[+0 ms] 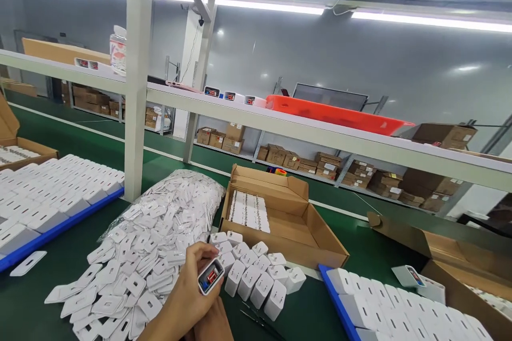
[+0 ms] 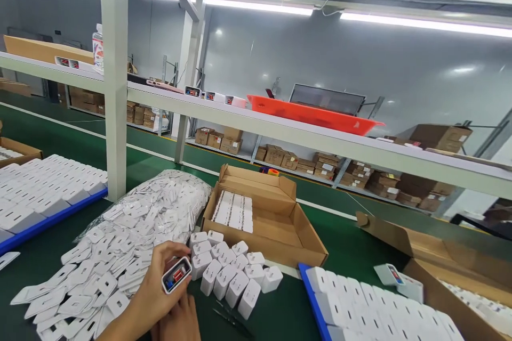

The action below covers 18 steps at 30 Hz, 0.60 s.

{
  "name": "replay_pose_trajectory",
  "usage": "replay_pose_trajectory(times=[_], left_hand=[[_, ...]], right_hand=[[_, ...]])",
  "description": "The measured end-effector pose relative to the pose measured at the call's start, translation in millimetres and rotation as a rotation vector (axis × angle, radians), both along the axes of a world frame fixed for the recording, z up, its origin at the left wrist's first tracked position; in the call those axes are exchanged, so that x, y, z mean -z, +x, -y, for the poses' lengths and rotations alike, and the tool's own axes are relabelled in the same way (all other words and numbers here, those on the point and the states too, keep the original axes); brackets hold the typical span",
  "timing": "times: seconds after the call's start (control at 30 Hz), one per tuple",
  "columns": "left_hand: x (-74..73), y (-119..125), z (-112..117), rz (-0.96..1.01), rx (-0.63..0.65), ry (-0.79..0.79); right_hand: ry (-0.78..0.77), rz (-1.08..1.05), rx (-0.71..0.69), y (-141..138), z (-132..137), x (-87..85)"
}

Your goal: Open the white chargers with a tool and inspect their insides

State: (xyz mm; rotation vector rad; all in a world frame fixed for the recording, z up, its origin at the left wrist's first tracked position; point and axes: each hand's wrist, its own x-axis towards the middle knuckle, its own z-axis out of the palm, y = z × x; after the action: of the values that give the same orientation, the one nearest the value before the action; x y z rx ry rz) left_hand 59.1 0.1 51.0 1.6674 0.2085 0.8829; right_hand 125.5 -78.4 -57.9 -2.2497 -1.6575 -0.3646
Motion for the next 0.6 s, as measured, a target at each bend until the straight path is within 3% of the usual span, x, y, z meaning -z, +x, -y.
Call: replay_pose_trajectory(times=[0.1,0.27,0.4,0.5,0.6], left_hand=[[-2.0,-1,-6,-0.017,0.003,0.023],[-2.8,1,-15,-0.069,0.040,0.035],[0.3,2,-14,-0.098,0.137,0.058],[4.2,1,-10,-0.094,0.202,0.079],[2.6,0,-2,-0.094,0.219,0.159]], right_hand=[[-0.045,-0.019,-0.017,-8,5,-12.9],[-0.105,0.010,0.199,-8,25,-28.5],[-0.168,0.066,0.249,-2,44,-32.1],[-0.140,-0.101,0.204,2,59,-41.2],[0.084,-0.517,0.133,8,71,-60.7]])
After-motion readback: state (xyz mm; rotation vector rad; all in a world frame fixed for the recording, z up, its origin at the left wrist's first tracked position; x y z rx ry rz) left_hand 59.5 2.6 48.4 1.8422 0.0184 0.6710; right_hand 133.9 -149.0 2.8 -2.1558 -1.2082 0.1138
